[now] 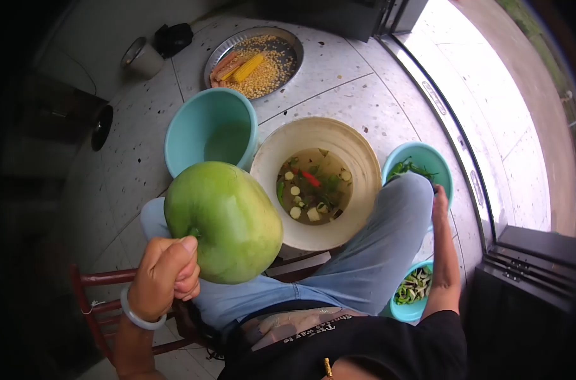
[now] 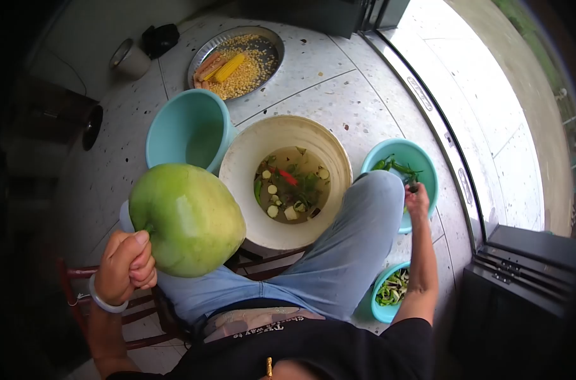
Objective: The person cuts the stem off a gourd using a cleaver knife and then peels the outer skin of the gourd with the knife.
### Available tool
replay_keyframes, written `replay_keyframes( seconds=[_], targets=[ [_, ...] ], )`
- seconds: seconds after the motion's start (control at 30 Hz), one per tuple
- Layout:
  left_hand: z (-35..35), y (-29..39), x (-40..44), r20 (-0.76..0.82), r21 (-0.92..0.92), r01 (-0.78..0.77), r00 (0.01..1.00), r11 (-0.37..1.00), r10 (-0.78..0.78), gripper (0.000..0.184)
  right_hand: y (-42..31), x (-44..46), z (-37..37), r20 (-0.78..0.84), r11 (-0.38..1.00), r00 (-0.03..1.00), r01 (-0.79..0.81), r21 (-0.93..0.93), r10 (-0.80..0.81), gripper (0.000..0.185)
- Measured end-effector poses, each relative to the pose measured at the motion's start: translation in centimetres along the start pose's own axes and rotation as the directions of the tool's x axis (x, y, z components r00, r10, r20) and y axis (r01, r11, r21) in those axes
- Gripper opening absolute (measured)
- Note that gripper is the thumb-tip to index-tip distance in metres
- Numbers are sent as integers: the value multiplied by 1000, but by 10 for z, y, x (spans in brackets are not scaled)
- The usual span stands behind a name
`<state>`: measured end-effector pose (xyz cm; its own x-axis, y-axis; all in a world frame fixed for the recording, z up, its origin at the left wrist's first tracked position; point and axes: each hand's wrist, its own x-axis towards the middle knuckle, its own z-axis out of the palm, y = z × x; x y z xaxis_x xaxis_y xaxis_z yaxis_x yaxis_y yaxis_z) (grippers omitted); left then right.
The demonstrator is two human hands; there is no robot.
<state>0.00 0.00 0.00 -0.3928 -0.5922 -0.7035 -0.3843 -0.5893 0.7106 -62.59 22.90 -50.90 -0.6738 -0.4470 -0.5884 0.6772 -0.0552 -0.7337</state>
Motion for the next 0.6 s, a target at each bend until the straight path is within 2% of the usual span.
replay_keyframes(
  seconds=[0.03, 0.1, 0.17, 0.2, 0.3, 0.33, 0.37, 0.43, 0.47, 0.5, 0.53, 0.57, 0.6],
  targets=[
    [0, -2, -1, 6, -8, -14, 1000, 1000, 14, 47, -28, -26, 11, 46, 975, 987, -157, 156, 152, 51],
    [-2, -5, -3, 21, -14, -37, 999, 999, 37, 47, -70, -59, 26, 304, 932, 932, -276, 235, 199, 44],
    [-5, -11, -4, 30, -32, -50, 998, 998, 51, 47, -106, -117, 70, 325, 961, 946, -103, 257, 14, 40],
    [-8, -14, -5, 34, -27, -61, 998, 998, 62, 47, -123, -145, 92, 427, 958, 904, -98, 269, -28, 37],
    [-17, -22, -4, 82, -42, -103, 991, 994, 106, 47, -154, -225, 172, 711, 937, 686, -125, 326, -156, 27],
    [-19, -23, -5, 85, -35, -116, 989, 993, 119, 47, -160, -248, 196, 733, 973, 661, -23, 230, -157, 16],
    [-20, -24, -5, 95, -39, -127, 987, 991, 130, 47, -159, -273, 226, 787, 982, 597, 8, 191, -158, 10],
    [-23, -28, -4, 115, -53, -152, 981, 987, 157, 47, -138, -305, 278, 788, 985, 609, -61, 161, -91, 12],
    [-24, -30, -3, 128, -56, -157, 978, 986, 164, 47, -115, -318, 301, 714, 996, 696, 13, 93, -75, 12],
    [-25, -32, -3, 129, -51, -169, 976, 984, 175, 47, -92, -332, 321, 681, 997, 731, 75, -6, -50, 10],
    [-24, -34, -4, 129, -48, -183, 974, 982, 188, 47, -59, -334, 334, 647, 994, 762, 41, -100, 34, 10],
    [-24, -35, -4, 128, -46, -197, 971, 979, 201, 47, -19, -333, 349, 568, 990, 820, 20, -136, 62, 10],
    [-25, -37, -4, 126, -40, -206, 970, 978, 209, 46, 20, -330, 359, 567, 993, 821, 7, -121, 63, 11]
  ],
)
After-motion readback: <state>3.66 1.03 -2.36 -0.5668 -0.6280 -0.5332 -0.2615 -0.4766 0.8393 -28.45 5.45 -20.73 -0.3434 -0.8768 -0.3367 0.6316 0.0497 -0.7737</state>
